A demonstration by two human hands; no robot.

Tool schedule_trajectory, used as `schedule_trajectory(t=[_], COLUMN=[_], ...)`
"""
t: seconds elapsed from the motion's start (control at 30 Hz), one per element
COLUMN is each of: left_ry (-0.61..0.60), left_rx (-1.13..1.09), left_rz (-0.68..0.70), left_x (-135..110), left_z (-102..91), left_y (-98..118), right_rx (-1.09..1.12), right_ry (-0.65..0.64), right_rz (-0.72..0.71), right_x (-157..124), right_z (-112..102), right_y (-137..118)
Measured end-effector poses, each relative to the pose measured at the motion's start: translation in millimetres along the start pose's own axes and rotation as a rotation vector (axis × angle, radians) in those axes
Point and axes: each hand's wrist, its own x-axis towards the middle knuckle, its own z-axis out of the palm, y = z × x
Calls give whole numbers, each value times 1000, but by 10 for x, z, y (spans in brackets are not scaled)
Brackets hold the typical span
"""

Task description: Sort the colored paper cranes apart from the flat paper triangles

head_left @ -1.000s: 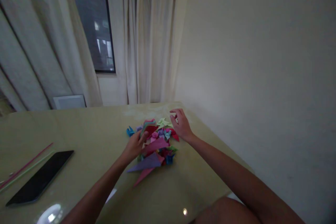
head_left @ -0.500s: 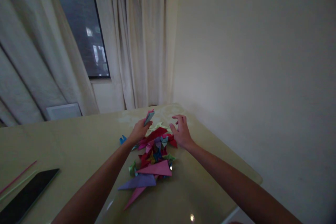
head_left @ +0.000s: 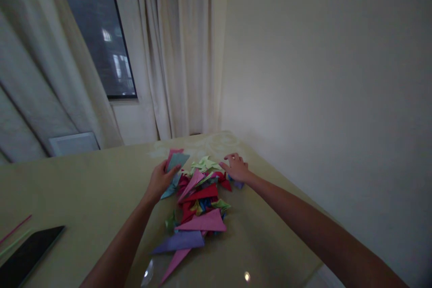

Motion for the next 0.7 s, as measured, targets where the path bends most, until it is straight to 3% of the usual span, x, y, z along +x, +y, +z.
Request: schedule_trajectory(t=[0.2,0.37,0.43,0.53,0.6,0.7], left_ry=[-45,-109,-124,-113,-201,-396], left_rx=[109,174,311,498,463,366], left_rz=[73,114,107,-13,-53,3], left_x=[33,125,120,67,18,-66], left_z=[25,-117,-174,-195,-172,-168], left_y=[-71,-99,-162,-274,-308,-259], right_rx=[20,30,51,94,134,220], right_ry=[-98,-173,-201,-263,-313,-373], right_rz=[-19,-43,-83,-158,-217,-319], right_x=[208,349,415,469,434,285], right_z=[315,455,490,572,638,670], right_y=[123,27,-78,-331,-549,-850])
